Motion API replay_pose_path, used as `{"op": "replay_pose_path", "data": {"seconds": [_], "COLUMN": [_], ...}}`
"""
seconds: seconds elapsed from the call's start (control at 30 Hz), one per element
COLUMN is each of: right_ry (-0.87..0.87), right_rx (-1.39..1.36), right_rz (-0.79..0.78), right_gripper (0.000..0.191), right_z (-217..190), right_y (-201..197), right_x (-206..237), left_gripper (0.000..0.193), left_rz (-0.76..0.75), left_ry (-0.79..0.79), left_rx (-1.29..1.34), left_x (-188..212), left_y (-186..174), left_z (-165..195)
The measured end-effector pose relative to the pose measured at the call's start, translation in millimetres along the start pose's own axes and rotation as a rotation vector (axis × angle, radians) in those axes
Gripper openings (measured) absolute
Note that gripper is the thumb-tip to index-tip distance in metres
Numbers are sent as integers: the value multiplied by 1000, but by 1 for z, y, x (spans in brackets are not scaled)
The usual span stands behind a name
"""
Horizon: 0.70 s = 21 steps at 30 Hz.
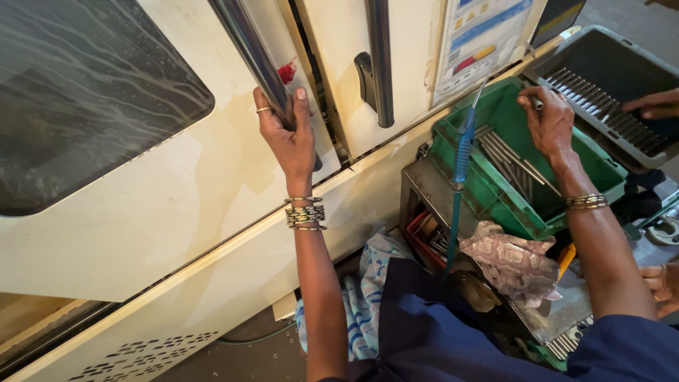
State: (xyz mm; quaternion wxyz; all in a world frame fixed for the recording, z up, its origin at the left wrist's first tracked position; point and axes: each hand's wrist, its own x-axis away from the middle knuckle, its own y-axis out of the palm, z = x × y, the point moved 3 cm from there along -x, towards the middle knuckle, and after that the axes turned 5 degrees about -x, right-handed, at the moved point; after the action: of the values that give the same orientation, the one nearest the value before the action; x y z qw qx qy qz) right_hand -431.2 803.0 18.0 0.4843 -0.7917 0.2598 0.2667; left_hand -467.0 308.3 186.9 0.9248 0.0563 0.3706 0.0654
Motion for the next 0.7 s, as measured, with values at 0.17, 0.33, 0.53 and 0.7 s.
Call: {"op": "replay_pose_path", "data": {"seconds": [0.17, 0.33, 0.53, 0.7], "right_ry": [-55, -5, 1, -25], "right_rx": [21, 17, -4, -1], "right_rz": [28, 0, 7, 16], "right_gripper": [19, 19, 17, 18], "right_z": [-1, -4, -11, -14], "right_y": [3, 6, 2, 8], "right_x": [4, 4, 5, 5], "left_gripper": [28, 29, 30, 29], "left_rz": [10, 1, -1, 3], "left_ry": [-20, -26, -39, -25], "left_rx": [-26, -11, 6, -20], "left_x": [2, 2, 2, 1], "left_y": [-3, -6, -5, -10], "left_z": [-2, -2, -3, -5]}}
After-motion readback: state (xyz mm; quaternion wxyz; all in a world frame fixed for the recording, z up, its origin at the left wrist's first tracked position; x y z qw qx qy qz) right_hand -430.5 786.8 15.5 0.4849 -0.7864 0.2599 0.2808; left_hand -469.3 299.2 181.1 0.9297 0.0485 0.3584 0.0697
